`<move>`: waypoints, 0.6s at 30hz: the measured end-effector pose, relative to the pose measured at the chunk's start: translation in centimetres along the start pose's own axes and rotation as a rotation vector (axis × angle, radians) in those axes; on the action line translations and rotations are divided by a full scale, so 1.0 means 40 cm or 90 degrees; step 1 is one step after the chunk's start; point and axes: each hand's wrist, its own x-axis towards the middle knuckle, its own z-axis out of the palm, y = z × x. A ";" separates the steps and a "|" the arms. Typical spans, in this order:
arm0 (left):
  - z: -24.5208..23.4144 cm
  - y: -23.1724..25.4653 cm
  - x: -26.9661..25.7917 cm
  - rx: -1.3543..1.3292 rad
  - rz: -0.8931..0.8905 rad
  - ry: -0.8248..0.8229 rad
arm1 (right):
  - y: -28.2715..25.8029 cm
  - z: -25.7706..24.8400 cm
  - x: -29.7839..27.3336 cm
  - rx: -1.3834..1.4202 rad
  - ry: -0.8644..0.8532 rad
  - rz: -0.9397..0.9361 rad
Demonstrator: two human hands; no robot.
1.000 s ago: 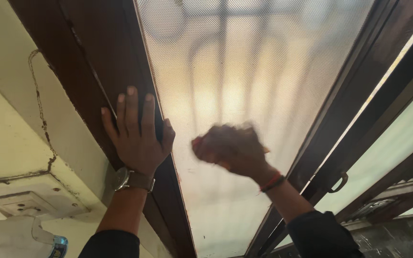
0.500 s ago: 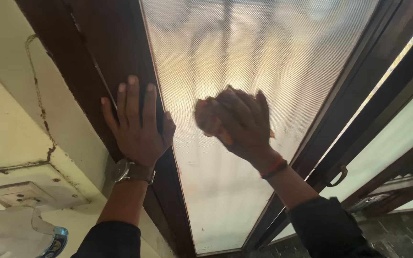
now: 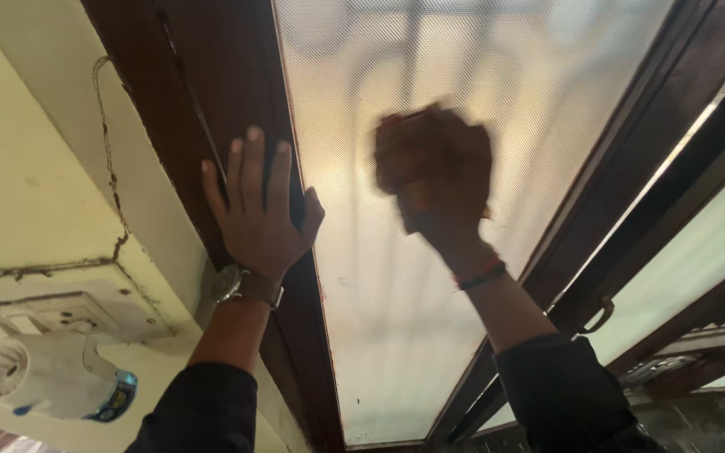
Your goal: The person wipes the metal frame and mesh screen of a window using a cloth. They clean the top, sides, and lower sections of the frame, moving the cloth along the edges and across the mesh surface.
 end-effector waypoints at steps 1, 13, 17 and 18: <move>-0.001 0.000 0.003 -0.006 0.002 0.006 | -0.031 0.016 -0.001 -0.098 -0.065 -0.065; 0.004 0.007 -0.005 -0.001 -0.009 0.006 | -0.135 -0.193 0.013 -0.765 -0.081 -0.182; 0.004 0.003 -0.002 -0.006 -0.009 0.001 | -0.160 -0.115 0.100 -0.723 -0.012 -0.344; 0.002 0.005 0.000 -0.010 -0.012 -0.002 | -0.164 -0.077 0.107 -0.703 -0.055 -0.337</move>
